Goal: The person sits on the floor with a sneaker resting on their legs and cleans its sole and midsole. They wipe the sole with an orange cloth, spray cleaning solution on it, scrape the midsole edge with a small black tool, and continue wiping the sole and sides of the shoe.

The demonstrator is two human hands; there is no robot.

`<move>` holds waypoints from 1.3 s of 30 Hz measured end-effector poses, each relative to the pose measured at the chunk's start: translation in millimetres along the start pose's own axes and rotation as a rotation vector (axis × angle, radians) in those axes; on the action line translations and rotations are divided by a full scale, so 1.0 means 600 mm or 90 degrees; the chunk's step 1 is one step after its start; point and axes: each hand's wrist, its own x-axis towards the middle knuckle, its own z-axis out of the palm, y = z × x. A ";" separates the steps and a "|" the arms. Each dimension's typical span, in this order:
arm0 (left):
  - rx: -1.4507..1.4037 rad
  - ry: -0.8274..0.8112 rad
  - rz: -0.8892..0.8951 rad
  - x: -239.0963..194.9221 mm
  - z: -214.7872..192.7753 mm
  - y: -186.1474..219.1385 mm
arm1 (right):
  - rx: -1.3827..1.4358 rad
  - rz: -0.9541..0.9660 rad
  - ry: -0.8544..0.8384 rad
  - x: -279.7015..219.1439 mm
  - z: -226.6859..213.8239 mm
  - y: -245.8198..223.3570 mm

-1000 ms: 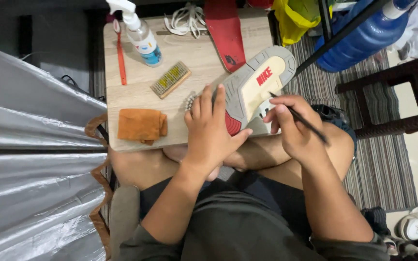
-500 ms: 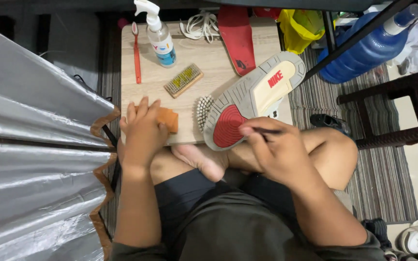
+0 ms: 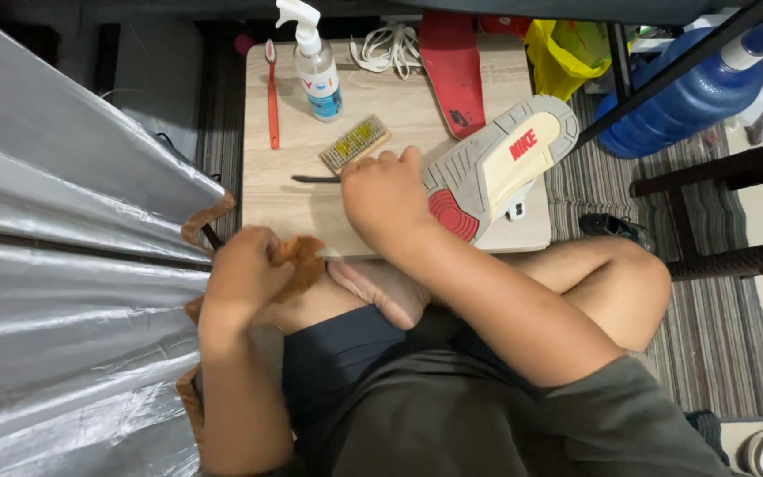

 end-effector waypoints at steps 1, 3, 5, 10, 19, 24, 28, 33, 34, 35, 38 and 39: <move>0.003 -0.001 0.000 -0.016 -0.007 -0.001 | 0.002 0.002 0.000 0.005 0.013 -0.012; -0.123 -0.047 -0.040 -0.047 -0.019 -0.002 | -0.016 0.031 -0.056 0.011 0.040 -0.035; -0.153 -0.078 -0.026 -0.082 -0.050 0.007 | -0.015 0.034 -0.061 0.015 0.073 -0.060; -0.224 -0.102 0.005 -0.144 -0.114 0.027 | -0.136 0.037 -0.115 0.025 0.124 -0.101; -0.468 -0.172 0.123 -0.177 -0.134 0.022 | -0.141 0.040 -0.036 0.022 0.159 -0.121; -0.593 -0.079 0.159 -0.178 -0.118 0.024 | 0.118 0.016 0.076 -0.025 0.053 -0.092; -0.821 -0.017 0.185 -0.153 -0.044 0.027 | 0.522 -0.028 0.165 -0.098 -0.085 -0.038; -0.392 0.278 0.129 -0.117 -0.037 0.184 | 0.988 -0.115 0.119 -0.184 -0.076 0.016; -0.392 0.277 0.128 -0.114 -0.011 0.204 | 0.989 -0.114 0.117 -0.197 -0.077 0.019; -0.593 0.189 0.135 -0.107 0.012 0.224 | 0.957 -0.077 0.161 -0.206 -0.078 0.024; -0.884 0.019 0.109 -0.103 0.044 0.278 | 0.918 0.007 0.229 -0.237 -0.091 0.048; -0.975 -0.062 0.077 -0.103 0.047 0.295 | 0.910 0.058 0.255 -0.249 -0.097 0.059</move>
